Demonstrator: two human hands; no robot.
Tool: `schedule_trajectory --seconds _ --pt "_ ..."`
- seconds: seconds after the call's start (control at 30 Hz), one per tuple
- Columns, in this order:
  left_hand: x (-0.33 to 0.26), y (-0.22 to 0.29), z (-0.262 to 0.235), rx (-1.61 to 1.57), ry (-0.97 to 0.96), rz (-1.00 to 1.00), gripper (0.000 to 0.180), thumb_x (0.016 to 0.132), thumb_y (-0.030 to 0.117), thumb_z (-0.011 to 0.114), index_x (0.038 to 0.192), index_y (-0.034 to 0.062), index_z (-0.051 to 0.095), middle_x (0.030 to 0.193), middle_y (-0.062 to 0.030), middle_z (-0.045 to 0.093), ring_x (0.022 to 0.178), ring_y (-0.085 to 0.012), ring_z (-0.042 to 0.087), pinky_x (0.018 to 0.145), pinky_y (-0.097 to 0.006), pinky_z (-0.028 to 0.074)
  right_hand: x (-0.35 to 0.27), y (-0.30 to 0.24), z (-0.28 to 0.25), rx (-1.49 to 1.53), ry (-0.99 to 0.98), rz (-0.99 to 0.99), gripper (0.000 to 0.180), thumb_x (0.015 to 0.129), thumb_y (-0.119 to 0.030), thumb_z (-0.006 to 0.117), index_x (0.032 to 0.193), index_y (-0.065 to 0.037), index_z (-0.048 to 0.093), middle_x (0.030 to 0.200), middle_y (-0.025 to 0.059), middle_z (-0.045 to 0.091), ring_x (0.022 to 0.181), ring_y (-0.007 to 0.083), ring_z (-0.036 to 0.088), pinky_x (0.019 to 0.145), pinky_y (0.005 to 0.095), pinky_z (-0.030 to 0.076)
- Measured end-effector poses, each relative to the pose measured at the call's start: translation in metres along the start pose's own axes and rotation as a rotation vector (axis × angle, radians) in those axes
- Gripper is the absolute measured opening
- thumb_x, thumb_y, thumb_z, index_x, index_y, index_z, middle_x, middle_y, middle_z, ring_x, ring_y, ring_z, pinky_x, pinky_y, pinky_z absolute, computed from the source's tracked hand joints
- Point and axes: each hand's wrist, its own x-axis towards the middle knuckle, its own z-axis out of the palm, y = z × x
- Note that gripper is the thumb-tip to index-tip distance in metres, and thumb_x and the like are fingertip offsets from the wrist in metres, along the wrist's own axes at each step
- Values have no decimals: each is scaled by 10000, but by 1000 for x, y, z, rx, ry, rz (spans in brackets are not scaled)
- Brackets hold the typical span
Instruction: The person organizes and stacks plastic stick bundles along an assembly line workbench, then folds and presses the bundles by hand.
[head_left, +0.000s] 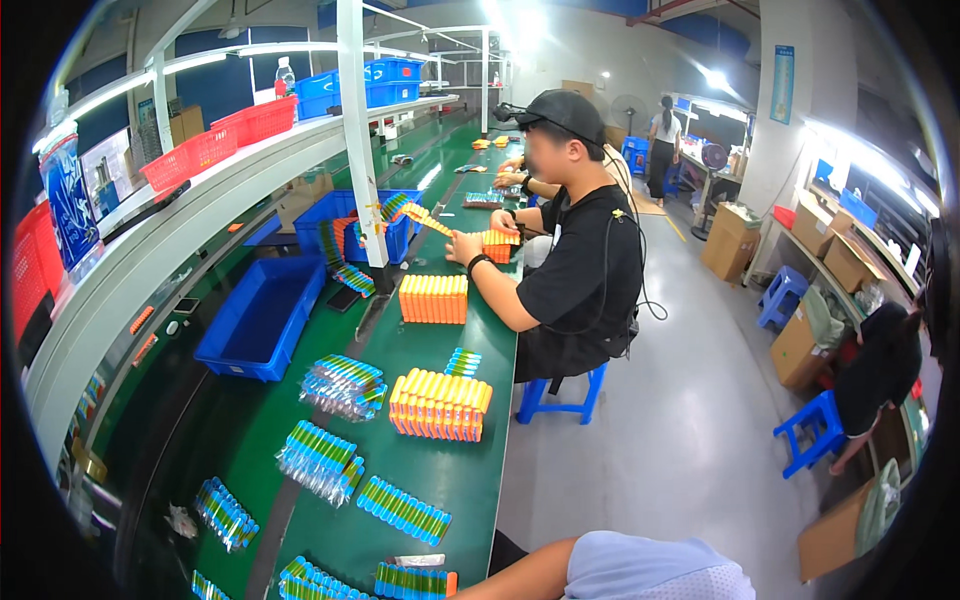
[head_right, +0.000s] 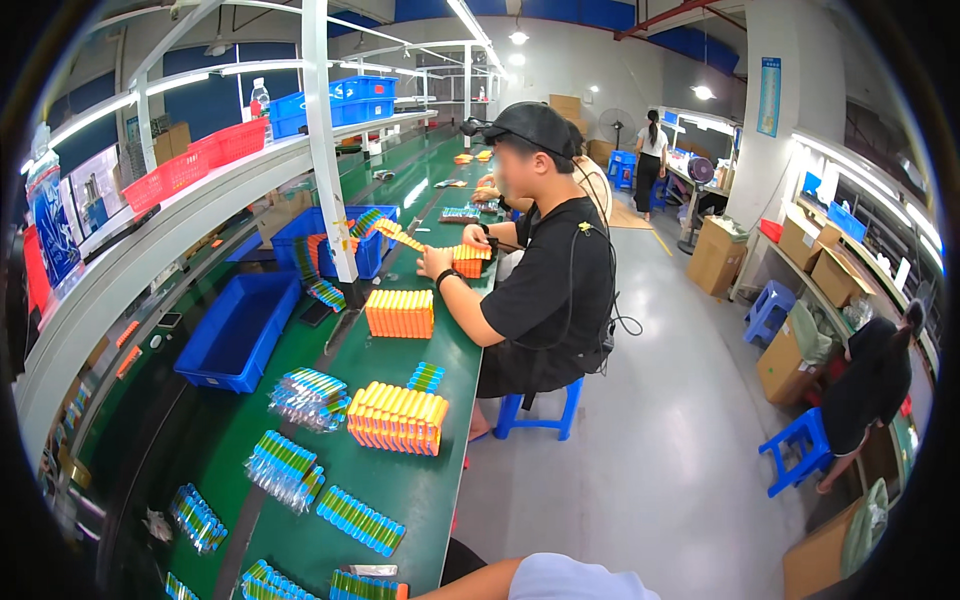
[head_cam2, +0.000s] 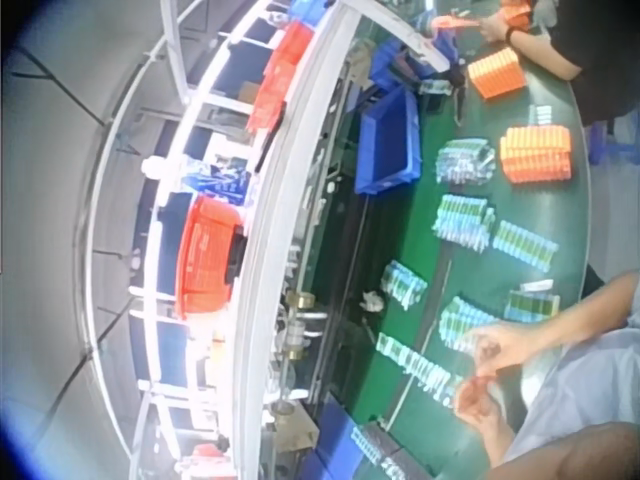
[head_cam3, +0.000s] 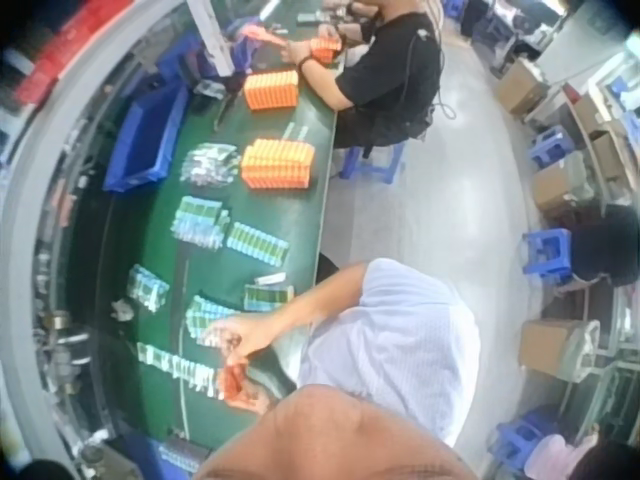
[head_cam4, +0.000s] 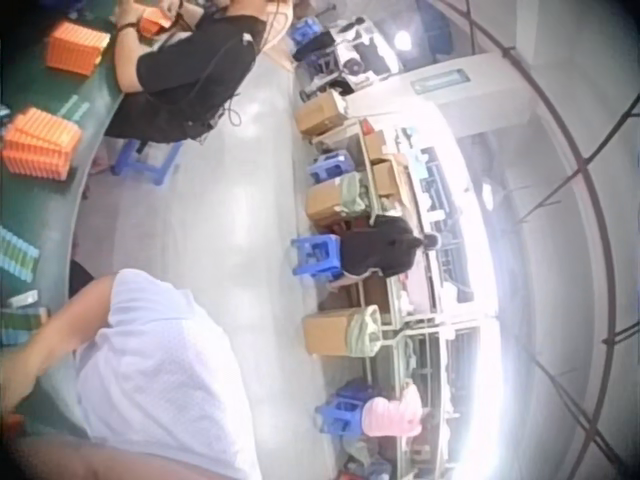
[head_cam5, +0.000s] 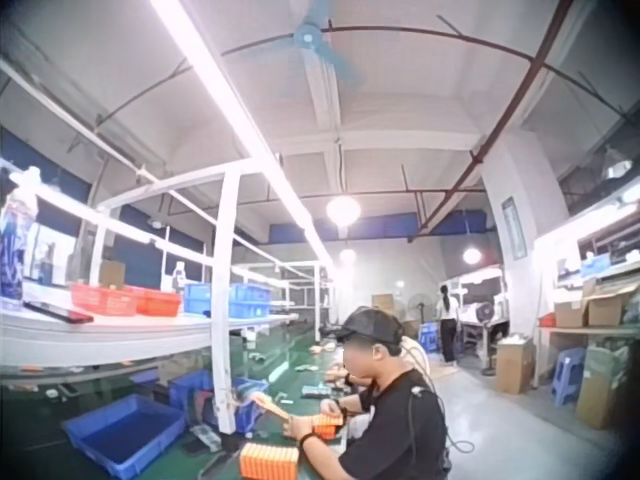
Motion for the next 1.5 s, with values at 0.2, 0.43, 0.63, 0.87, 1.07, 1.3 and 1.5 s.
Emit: schedule_trajectory --seconds 0.2,0.43,0.63,0.87,1.07,1.3,1.5 --pt "-2 -3 -1 -45 -5 -7 163 1049 179 522 1040 21 480 886 -109 550 815 -237 533 774 -377 458 -1 23 -10 96 -53 276 201 843 -146 767 1018 -61 715 777 28 685 657 96 610 556 245 462" --pt "6 -13 3 -109 -49 -13 172 1047 185 529 1039 21 480 888 -109 550 821 -240 535 783 -380 460 0 24 -19 549 -312 789 109 858 -194 721 885 -94 688 673 0 626 541 120 541 481 255 372" --pt "9 -22 9 -166 -64 -22 180 1046 190 535 1038 20 479 890 -109 551 826 -243 537 791 -383 461 -2 14 -2 -552 -23 -96 192 893 -267 653 763 -131 617 631 -14 566 583 192 586 503 368 434" --pt "23 -24 18 -229 -124 -28 189 1044 196 542 1038 19 478 893 -109 551 831 -246 539 800 -386 462 0 5 -15 -1271 -159 -663 173 764 -311 661 708 -156 609 664 70 598 615 301 614 519 447 455" --pt "26 -26 18 -267 -136 -40 197 1042 202 549 1037 18 478 895 -109 552 836 -248 541 807 -389 463 -6 13 -20 -1163 -234 -787 277 853 -251 653 641 -118 532 630 90 559 581 312 584 492 428 428" --pt "24 -27 15 -303 -132 -70 206 1040 208 556 1036 18 477 897 -109 552 842 -251 543 816 -392 465 -9 53 -9 -843 -188 -765 309 940 -154 609 639 -106 555 616 94 559 576 304 589 495 411 433" --pt "-7 -22 0 -330 -21 -135 214 1038 213 562 1036 17 476 899 -108 553 847 -254 545 824 -395 466 -22 9 -9 -784 -250 -429 176 909 -142 659 748 -82 695 747 117 677 675 310 653 556 403 486"
